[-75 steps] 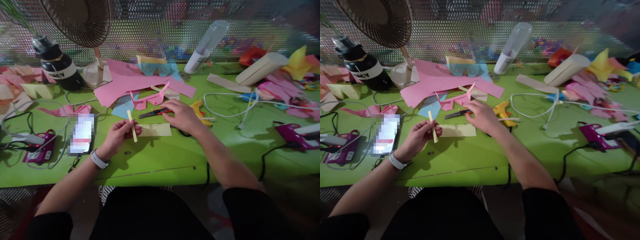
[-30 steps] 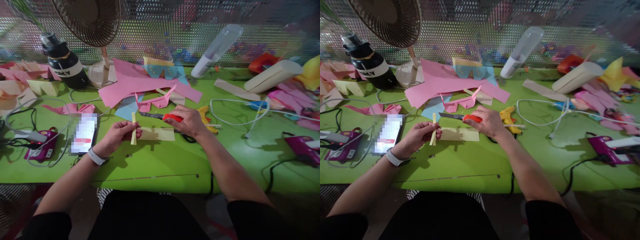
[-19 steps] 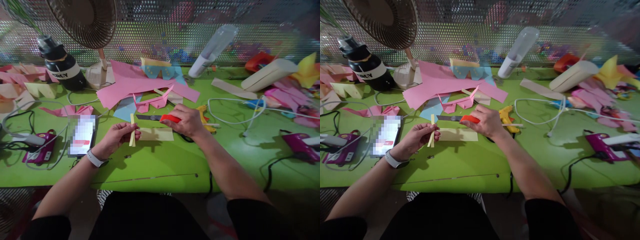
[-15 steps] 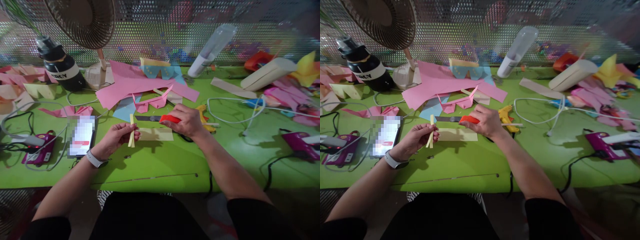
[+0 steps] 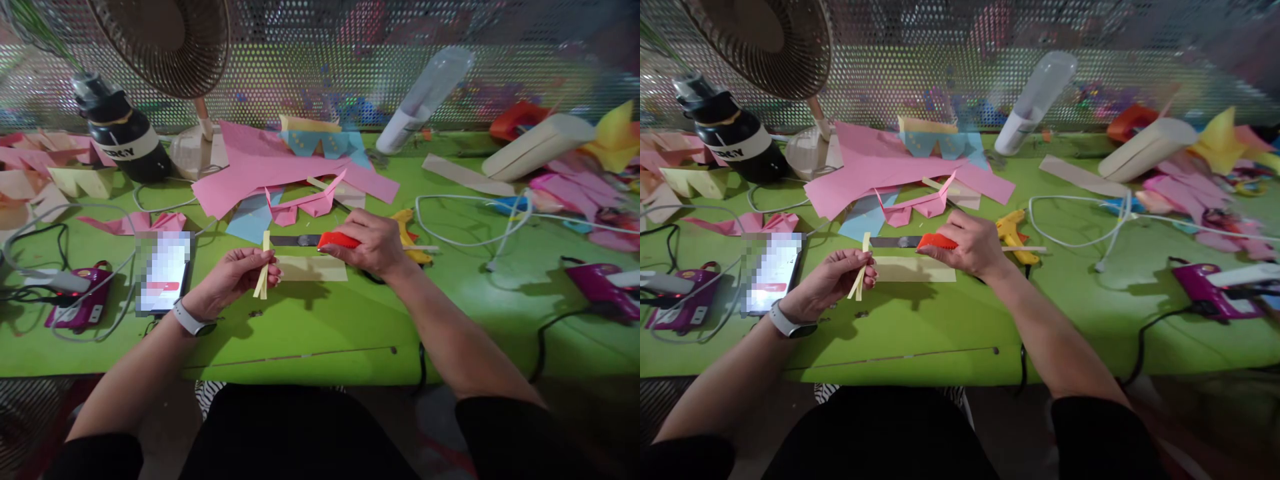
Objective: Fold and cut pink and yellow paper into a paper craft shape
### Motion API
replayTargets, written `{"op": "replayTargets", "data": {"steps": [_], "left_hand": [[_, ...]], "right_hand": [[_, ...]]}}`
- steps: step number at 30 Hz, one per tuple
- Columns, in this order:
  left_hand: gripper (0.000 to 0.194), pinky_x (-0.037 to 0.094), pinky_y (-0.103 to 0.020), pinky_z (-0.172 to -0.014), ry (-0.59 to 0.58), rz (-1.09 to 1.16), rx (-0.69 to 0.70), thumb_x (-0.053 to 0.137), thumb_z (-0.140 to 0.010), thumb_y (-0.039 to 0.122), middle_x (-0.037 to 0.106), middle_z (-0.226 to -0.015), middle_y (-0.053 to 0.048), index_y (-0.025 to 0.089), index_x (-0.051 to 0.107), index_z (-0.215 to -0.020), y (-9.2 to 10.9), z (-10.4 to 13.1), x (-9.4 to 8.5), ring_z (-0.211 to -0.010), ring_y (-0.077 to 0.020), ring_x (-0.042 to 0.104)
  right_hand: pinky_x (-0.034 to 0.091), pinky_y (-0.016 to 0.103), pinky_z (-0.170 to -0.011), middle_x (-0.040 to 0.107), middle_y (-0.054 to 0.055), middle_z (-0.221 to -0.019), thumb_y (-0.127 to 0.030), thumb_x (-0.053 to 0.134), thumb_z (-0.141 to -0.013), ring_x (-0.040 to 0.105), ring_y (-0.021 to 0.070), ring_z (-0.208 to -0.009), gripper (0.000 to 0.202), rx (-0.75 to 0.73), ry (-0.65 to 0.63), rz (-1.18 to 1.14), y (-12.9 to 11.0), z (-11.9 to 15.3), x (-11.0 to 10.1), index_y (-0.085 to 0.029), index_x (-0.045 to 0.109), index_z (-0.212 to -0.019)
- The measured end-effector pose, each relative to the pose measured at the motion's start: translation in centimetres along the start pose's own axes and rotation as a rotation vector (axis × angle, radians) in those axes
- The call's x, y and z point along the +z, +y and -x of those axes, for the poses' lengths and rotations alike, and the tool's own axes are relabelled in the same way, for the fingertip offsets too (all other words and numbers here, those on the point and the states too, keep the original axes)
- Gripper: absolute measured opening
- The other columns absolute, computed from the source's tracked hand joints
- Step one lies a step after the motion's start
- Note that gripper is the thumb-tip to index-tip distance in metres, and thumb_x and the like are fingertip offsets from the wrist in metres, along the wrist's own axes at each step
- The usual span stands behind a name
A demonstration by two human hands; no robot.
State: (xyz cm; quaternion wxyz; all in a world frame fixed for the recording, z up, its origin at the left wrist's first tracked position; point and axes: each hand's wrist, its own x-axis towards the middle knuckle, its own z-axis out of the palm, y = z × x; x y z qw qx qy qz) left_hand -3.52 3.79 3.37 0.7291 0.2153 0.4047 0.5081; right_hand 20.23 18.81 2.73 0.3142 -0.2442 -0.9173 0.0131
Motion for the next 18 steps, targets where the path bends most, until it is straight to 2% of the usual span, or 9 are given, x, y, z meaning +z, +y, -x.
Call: {"op": "replayTargets", "data": {"steps": [5,13,18], "left_hand": [[0.014,0.053,-0.019,-0.058,-0.027,-0.028,-0.019,0.074,-0.083,0.024,0.073,-0.071,-0.005,0.011,0.07,-0.08,0.0,0.0,0.2,-0.06,-0.0102,0.067],[0.016,0.055,-0.02,-0.061,-0.033,-0.069,-0.098,0.075,-0.082,0.026,0.074,-0.072,-0.005,0.012,0.07,-0.076,-0.4,0.0,0.2,-0.059,-0.0097,0.068],[0.017,0.055,-0.021,-0.06,-0.052,-0.123,-0.133,0.076,-0.082,0.028,0.075,-0.072,-0.007,0.012,0.07,-0.079,-0.6,0.0,0.0,-0.06,-0.011,0.069]], "right_hand": [[0.033,0.028,-0.052,0.054,0.003,-0.062,-0.074,0.045,-0.087,0.044,0.0122,-0.056,0.065,-0.041,0.029,0.046,-0.2,0.0,0.0,-0.019,0.068,-0.061],[0.032,0.031,-0.054,0.053,0.004,-0.062,-0.074,0.049,-0.086,0.043,0.0143,-0.059,0.061,-0.061,-0.032,0.129,-1.1,0.2,0.0,-0.021,0.066,-0.061],[0.032,0.031,-0.055,0.053,0.004,-0.063,-0.071,0.053,-0.086,0.043,0.0141,-0.06,0.058,-0.08,-0.019,0.123,-0.9,0.4,0.2,-0.02,0.065,-0.06]]}}
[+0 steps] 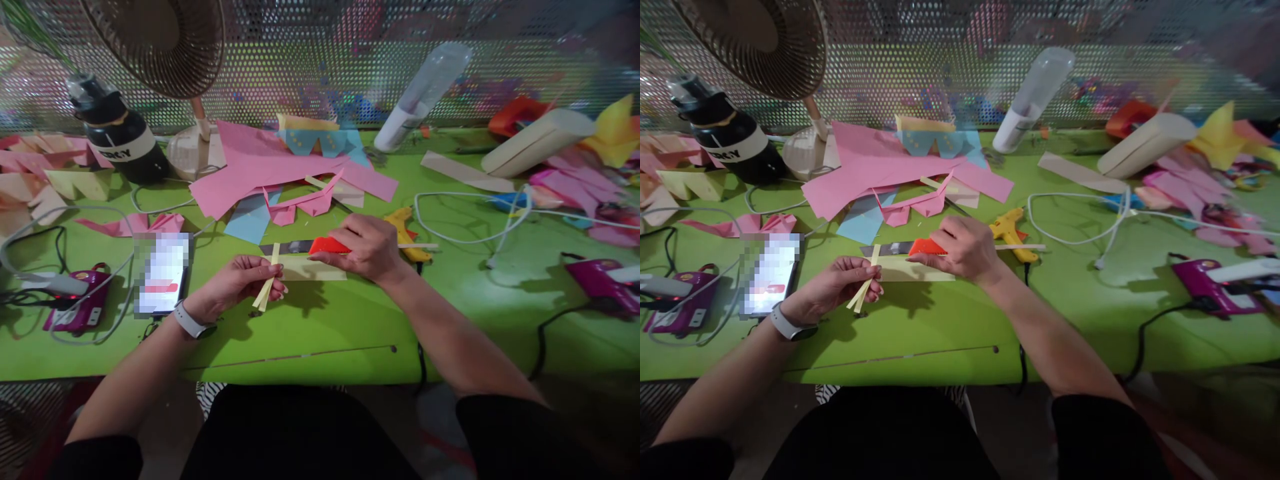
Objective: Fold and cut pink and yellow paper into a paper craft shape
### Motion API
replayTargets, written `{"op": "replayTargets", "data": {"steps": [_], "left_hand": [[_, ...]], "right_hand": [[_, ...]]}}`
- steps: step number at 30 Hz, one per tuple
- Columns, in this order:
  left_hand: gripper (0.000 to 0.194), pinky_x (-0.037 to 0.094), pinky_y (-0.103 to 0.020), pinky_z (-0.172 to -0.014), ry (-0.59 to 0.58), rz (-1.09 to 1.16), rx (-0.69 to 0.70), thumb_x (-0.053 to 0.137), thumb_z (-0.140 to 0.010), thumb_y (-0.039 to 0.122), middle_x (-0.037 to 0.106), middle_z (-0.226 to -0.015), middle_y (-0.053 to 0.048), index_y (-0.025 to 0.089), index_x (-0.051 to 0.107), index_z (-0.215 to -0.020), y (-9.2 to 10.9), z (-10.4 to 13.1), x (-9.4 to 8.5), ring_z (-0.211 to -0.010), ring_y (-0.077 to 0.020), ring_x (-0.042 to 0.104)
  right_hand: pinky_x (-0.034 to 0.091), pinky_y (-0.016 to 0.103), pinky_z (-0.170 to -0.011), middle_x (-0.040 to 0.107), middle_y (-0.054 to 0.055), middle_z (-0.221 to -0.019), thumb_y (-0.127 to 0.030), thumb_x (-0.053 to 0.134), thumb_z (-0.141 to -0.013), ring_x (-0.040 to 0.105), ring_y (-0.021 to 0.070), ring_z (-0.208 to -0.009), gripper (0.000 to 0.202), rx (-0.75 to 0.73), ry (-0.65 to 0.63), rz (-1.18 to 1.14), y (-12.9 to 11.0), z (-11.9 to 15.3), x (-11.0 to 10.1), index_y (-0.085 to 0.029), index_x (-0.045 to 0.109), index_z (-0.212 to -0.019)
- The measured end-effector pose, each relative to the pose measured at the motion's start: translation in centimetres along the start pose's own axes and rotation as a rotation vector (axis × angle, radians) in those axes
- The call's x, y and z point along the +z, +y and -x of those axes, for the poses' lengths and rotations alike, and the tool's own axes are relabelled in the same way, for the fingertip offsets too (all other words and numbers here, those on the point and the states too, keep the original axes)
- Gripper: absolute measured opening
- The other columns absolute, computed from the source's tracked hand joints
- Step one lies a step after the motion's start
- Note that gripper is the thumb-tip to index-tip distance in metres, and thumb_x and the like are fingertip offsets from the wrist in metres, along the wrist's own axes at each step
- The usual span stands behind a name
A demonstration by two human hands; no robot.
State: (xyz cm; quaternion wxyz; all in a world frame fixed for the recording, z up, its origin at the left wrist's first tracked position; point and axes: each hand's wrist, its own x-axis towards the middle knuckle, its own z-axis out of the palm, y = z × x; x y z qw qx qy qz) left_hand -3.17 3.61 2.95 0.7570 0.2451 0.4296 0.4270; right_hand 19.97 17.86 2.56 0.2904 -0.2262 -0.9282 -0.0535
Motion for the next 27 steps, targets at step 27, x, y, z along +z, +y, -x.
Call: {"op": "replayTargets", "data": {"steps": [27], "left_hand": [[0.021,0.056,-0.025,-0.07,0.189,-0.123,0.12,0.08,-0.077,0.036,0.077,-0.088,-0.005,0.016,0.074,-0.082,0.3,-0.1,0.5,-0.076,-0.0131,0.07]], "right_hand": [[0.027,0.029,-0.05,0.06,0.006,-0.072,-0.075,0.037,-0.09,0.048,0.0142,-0.059,0.068,0.317,-0.166,0.023,2.0,0.0,2.8,-0.018,0.068,-0.068]]}}
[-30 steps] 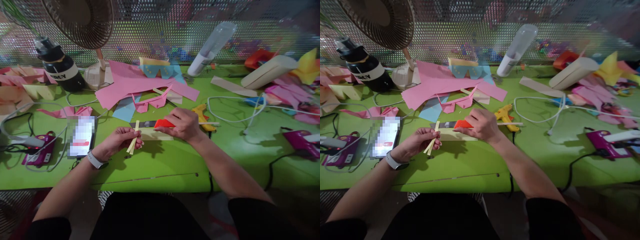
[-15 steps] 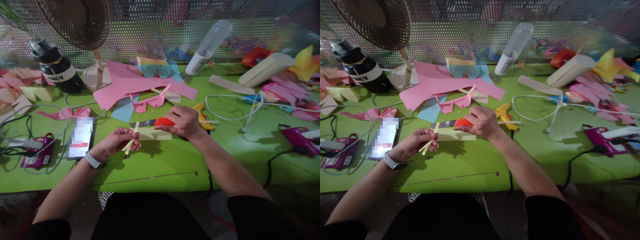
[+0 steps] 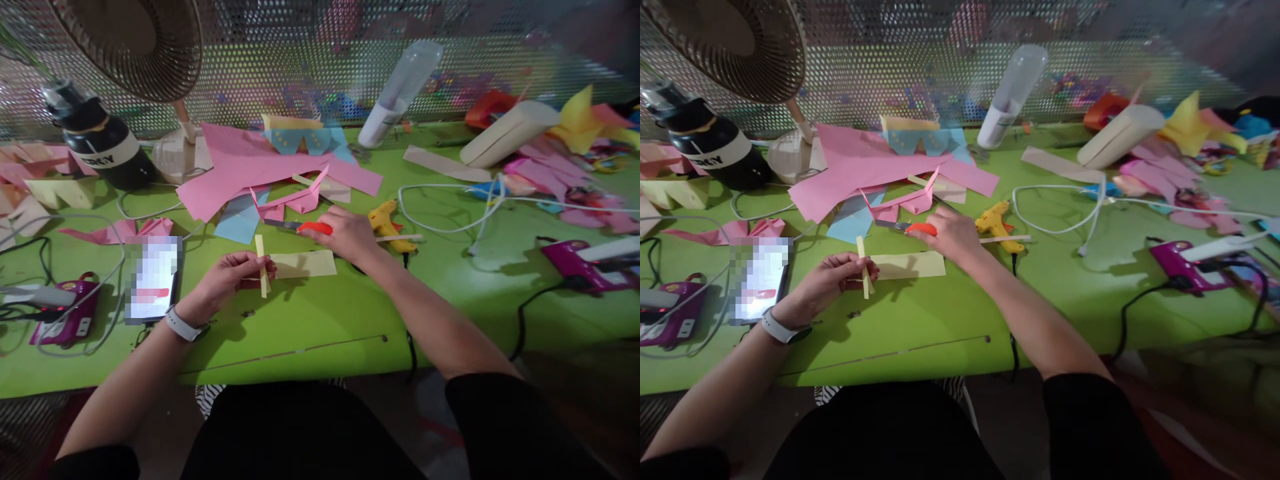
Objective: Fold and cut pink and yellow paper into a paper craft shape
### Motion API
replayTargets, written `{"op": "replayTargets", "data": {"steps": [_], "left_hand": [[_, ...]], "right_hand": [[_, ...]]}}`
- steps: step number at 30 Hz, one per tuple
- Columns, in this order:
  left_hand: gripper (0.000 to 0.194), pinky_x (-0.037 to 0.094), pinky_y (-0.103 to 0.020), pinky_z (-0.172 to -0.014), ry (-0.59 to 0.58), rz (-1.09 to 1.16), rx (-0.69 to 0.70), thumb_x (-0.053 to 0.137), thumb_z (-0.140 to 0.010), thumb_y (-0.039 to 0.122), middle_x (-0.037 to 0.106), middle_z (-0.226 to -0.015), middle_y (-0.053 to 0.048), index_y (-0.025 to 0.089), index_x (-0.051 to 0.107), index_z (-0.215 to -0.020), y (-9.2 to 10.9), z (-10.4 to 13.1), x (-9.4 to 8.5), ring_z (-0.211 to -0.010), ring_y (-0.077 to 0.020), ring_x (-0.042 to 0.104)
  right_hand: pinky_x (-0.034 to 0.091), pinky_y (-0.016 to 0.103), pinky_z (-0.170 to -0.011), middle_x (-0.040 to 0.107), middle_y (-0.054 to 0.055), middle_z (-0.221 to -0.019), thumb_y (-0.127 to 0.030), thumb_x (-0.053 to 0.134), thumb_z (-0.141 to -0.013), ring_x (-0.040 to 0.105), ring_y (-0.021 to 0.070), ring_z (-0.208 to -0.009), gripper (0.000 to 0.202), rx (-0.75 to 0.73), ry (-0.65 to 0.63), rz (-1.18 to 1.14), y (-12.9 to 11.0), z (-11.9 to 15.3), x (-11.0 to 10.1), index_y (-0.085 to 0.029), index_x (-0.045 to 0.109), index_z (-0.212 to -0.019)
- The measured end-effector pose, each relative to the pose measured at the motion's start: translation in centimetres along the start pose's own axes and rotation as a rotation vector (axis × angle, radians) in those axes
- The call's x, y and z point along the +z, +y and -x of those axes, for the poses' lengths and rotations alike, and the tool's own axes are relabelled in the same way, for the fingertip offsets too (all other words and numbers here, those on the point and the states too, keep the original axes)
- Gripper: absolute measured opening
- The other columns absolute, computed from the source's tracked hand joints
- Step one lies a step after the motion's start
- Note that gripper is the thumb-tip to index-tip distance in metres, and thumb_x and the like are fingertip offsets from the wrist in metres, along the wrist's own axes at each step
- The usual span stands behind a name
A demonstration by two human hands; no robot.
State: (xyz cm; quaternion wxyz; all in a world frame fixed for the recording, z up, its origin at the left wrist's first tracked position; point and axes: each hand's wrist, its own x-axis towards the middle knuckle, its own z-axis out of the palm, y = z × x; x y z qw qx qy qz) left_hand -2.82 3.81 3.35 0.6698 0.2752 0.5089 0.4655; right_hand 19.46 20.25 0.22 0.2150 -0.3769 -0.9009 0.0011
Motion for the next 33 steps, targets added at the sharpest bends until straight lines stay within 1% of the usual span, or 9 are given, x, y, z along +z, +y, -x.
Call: {"op": "replayTargets", "data": {"steps": [3,6,9,13,19,22,25,29,33], "left_hand": [[0.023,0.056,-0.027,-0.075,0.086,-0.03,0.028,0.082,-0.074,0.037,0.076,-0.092,-0.004,0.017,0.075,-0.082,-0.2,-0.1,0.3,-0.08,-0.0134,0.069],[0.025,0.055,-0.024,-0.072,0.153,-0.028,0.059,0.085,-0.069,0.038,0.075,-0.087,-0.002,0.017,0.073,-0.073,-0.5,-0.2,0.5,-0.076,-0.0114,0.067],[0.03,0.05,-0.019,-0.061,0.23,-0.042,0.088,0.088,-0.064,0.039,0.073,-0.08,0.0,0.016,0.068,-0.067,-0.7,-0.5,0.6,-0.067,-0.0083,0.062],[0.034,0.039,-0.017,-0.049,0.282,-0.15,0.166,0.089,-0.061,0.04,0.066,-0.065,0.003,0.017,0.063,-0.061,-0.9,-0.9,0.3,-0.05,-0.0038,0.05],[0.034,0.037,-0.019,-0.049,0.2,-0.366,0.19,0.085,-0.064,0.044,0.063,-0.059,0.001,0.017,0.064,-0.061,-1.2,-1.5,-0.4,-0.05,-0.006,0.05],[0.036,0.033,-0.02,-0.047,0.174,-0.473,0.159,0.083,-0.067,0.047,0.063,-0.058,0.001,0.016,0.064,-0.062,-1.4,-1.8,-1.1,-0.049,-0.0058,0.048],[0.036,0.038,-0.021,-0.05,0.177,-0.486,0.132,0.082,-0.067,0.047,0.064,-0.06,0.0,0.017,0.064,-0.063,-1.2,-2.1,-2.0,-0.051,-0.0072,0.052],[0.038,0.04,-0.022,-0.051,0.265,-0.469,0.127,0.086,-0.061,0.045,0.061,-0.057,0.001,0.017,0.06,-0.06,-0.3,-2.4,-2.9,-0.049,-0.0081,0.053],[0.039,0.031,-0.022,-0.046,0.364,-0.602,0.228,0.084,-0.062,0.049,0.055,-0.052,0.003,0.017,0.062,-0.06,0.6,-2.2,-3.2,-0.046,-0.007,0.045]], "right_hand": [[0.031,0.029,-0.053,0.064,0.008,-0.084,-0.066,0.046,-0.092,0.053,0.0169,-0.066,0.056,0.001,-0.092,-0.008,-0.3,-0.1,0.9,-0.018,0.072,-0.082],[0.042,0.032,-0.067,0.066,0.011,-0.097,-0.049,0.054,-0.095,0.059,0.0223,-0.085,0.037,-0.058,-0.037,-0.038,-1.0,0.0,1.1,-0.018,0.074,-0.1],[0.045,0.034,-0.077,0.066,0.011,-0.101,-0.035,0.054,-0.096,0.059,0.0232,-0.093,0.027,-0.124,-0.012,-0.101,-1.9,0.1,0.3,-0.018,0.073,-0.104],[0.042,0.031,-0.069,0.07,0.007,-0.1,-0.03,0.053,-0.096,0.061,0.0199,-0.086,0.022,-0.106,-0.253,-0.137,-1.7,-0.3,-3.2,-0.02,0.073,-0.099],[0.037,0.029,-0.065,0.069,0.005,-0.099,-0.022,0.058,-0.085,0.061,0.0201,-0.085,0.016,0.073,-0.627,0.069,2.0,0.0,-8.8,-0.02,0.07,-0.094],[0.037,0.03,-0.064,0.066,0.008,-0.108,-0.021,0.059,-0.081,0.061,0.0223,-0.088,0.024,0.075,-0.728,0.163,2.6,1.9,-8.7,-0.019,0.067,-0.103],[0.038,0.031,-0.065,0.062,0.013,-0.114,-0.021,0.058,-0.081,0.061,0.0247,-0.09,0.031,0.091,-0.736,0.22,2.5,3.7,-7.6,-0.015,0.061,-0.111],[0.038,0.031,-0.064,0.063,0.014,-0.116,-0.021,0.056,-0.081,0.062,0.0253,-0.092,0.03,0.122,-0.726,0.223,2.5,4.5,-6.7,-0.015,0.059,-0.11],[0.037,0.031,-0.063,0.067,0.012,-0.11,-0.023,0.058,-0.079,0.063,0.0258,-0.092,0.027,0.15,-0.731,0.196,2.8,4.1,-6.9,-0.017,0.06,-0.105]]}}
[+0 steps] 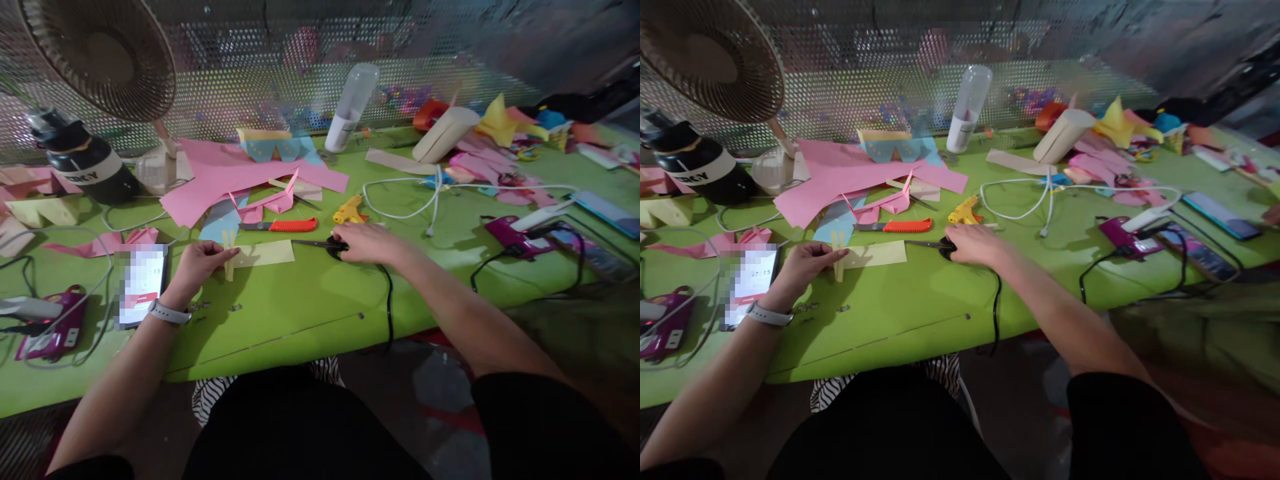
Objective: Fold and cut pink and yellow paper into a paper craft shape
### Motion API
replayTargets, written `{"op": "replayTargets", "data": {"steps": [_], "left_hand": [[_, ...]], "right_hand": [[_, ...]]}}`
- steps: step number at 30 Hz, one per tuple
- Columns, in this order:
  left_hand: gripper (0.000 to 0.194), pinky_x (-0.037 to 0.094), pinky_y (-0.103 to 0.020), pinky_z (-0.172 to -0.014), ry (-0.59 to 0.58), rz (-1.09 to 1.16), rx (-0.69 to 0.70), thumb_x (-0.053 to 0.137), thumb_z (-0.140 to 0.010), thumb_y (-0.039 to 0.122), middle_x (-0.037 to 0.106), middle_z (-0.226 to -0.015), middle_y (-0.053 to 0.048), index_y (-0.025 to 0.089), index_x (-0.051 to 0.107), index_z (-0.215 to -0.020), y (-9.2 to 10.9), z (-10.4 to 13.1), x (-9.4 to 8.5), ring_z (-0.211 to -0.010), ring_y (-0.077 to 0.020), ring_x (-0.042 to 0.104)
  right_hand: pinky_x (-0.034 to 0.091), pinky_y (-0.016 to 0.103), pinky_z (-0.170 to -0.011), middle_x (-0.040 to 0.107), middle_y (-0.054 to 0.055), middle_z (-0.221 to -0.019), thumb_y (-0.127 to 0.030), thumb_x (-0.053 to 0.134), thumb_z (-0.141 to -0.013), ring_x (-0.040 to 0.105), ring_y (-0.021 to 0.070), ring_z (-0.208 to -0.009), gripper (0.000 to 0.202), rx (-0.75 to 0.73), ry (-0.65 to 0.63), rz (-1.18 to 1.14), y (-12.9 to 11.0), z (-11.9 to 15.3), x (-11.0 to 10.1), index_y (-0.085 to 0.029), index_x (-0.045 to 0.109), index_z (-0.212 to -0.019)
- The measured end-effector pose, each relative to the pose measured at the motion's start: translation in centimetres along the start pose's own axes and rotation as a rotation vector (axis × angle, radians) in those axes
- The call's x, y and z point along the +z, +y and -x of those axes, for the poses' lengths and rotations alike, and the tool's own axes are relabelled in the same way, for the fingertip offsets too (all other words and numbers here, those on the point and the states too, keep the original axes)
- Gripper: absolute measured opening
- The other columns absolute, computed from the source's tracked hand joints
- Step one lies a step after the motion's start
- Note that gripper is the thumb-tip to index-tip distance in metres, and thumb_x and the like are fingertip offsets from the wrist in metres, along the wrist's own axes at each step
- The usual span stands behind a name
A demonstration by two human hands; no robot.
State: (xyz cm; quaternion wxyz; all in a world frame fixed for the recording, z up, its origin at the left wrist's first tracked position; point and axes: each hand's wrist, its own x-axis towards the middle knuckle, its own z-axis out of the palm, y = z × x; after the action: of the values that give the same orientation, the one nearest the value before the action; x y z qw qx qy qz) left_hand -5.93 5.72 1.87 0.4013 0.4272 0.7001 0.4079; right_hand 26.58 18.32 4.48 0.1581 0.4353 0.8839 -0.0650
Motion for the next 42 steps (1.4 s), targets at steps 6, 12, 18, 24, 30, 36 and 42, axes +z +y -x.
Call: {"op": "replayTargets", "data": {"steps": [6,12,18,24,30,36,42], "left_hand": [[0.033,0.037,-0.026,-0.055,0.224,-0.285,0.276,0.079,-0.069,0.047,0.063,-0.066,-0.001,0.017,0.066,-0.063,0.7,0.5,-0.7,-0.059,-0.0107,0.051],[0.03,0.031,-0.025,-0.05,0.153,-0.305,0.31,0.074,-0.076,0.045,0.061,-0.061,0.0,0.018,0.07,-0.065,1.8,1.2,-1.4,-0.054,-0.0093,0.046],[0.033,0.029,-0.021,-0.045,-0.351,-0.002,0.048,0.076,-0.074,0.046,0.069,-0.064,-0.004,0.017,0.067,-0.062,3.0,2.6,-0.2,-0.048,-0.0061,0.043],[0.031,0.03,-0.02,-0.043,-0.616,0.066,-0.072,0.077,-0.074,0.043,0.066,-0.057,-0.001,0.016,0.067,-0.062,1.7,3.4,1.0,-0.045,-0.0059,0.043],[0.028,0.039,-0.021,-0.047,-0.75,-0.022,-0.078,0.075,-0.076,0.045,0.068,-0.06,-0.002,0.018,0.073,-0.069,0.7,3.2,1.0,-0.047,-0.0088,0.051],[0.031,0.036,-0.022,-0.044,-0.768,-0.045,-0.066,0.075,-0.076,0.046,0.064,-0.054,-0.001,0.018,0.072,-0.066,0.4,3.1,1.1,-0.042,-0.0082,0.048],[0.029,0.038,-0.021,-0.048,-0.779,0.035,-0.074,0.074,-0.078,0.043,0.065,-0.058,-0.001,0.017,0.068,-0.066,0.6,3.5,1.2,-0.048,-0.0085,0.053]], "right_hand": [[0.034,0.031,-0.059,0.069,0.009,-0.096,-0.027,0.059,-0.076,0.063,0.0253,-0.084,0.02,0.003,-0.063,-0.042,0.6,0.4,-0.6,-0.019,0.063,-0.094],[0.042,0.031,-0.061,0.068,0.006,-0.089,-0.025,0.063,-0.074,0.061,0.0201,-0.076,0.022,-0.013,-0.012,-0.435,2.3,1.2,-0.5,-0.018,0.061,-0.094],[0.05,0.027,-0.055,0.068,0.003,-0.084,-0.04,0.081,-0.064,0.062,0.013,-0.067,0.043,-0.127,-0.063,-1.447,-2.6,0.2,0.9,-0.019,0.056,-0.092],[0.06,0.036,-0.084,0.065,0.0,-0.092,-0.03,0.091,-0.055,0.067,0.0149,-0.083,0.061,-0.174,-0.033,-1.771,-9.8,-1.4,0.8,-0.021,0.049,-0.099],[0.057,0.042,-0.094,0.059,0.0,-0.1,-0.026,0.09,-0.056,0.064,0.0145,-0.086,0.069,-0.18,-0.025,-1.805,-11.7,-2.4,1.3,-0.024,0.044,-0.107],[0.058,0.041,-0.092,0.058,0.001,-0.107,-0.022,0.084,-0.064,0.065,0.0154,-0.086,0.093,-0.207,-0.091,-1.734,-11.8,-1.9,1.9,-0.029,0.032,-0.141],[0.059,0.037,-0.09,0.055,0.001,-0.108,-0.022,0.079,-0.069,0.063,0.0129,-0.083,0.093,-0.216,-0.027,-1.697,-12.4,-1.6,2.1,-0.029,0.029,-0.147]]}}
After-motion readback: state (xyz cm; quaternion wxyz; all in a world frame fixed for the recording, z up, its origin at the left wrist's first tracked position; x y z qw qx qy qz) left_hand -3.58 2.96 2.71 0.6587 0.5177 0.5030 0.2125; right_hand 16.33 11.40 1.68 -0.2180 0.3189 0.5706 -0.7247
